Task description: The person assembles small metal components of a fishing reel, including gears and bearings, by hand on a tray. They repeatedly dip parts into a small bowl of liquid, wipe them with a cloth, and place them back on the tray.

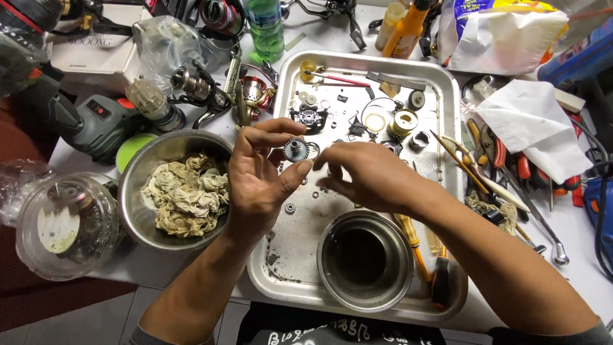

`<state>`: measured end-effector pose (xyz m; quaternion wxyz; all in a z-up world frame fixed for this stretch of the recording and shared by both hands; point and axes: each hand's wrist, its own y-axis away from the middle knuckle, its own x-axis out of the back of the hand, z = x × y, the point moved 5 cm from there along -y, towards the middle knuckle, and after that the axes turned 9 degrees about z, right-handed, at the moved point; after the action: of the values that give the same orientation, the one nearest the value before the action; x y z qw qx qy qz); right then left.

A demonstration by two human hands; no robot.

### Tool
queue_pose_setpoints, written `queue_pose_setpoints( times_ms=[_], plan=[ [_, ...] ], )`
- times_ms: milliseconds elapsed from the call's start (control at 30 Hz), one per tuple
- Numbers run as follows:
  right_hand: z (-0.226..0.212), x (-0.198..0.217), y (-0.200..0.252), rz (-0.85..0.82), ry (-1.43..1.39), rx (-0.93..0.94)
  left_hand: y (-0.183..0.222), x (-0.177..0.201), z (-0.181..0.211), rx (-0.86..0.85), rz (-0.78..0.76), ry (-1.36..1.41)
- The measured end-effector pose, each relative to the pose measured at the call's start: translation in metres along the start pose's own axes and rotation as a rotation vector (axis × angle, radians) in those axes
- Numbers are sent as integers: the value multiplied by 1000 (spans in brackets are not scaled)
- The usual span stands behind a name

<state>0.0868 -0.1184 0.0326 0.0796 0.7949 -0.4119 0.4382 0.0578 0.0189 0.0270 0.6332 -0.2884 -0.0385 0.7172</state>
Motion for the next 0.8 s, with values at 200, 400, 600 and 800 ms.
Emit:
queue_pose_setpoints(
  times_ms=[200, 400, 600, 800],
  plan=[
    [27, -48, 2, -153, 318, 237, 2, -10, 4, -8, -38, 12],
    [39, -67, -2, -212, 395, 257, 3, -9, 4, -58, -14, -106],
    [33, -64, -1, -242, 478, 297, 4, -11, 2, -36, 18, -190],
    [45, -67, 8, -67, 441, 366, 6, -10, 3, -60, -24, -331]
  ],
)
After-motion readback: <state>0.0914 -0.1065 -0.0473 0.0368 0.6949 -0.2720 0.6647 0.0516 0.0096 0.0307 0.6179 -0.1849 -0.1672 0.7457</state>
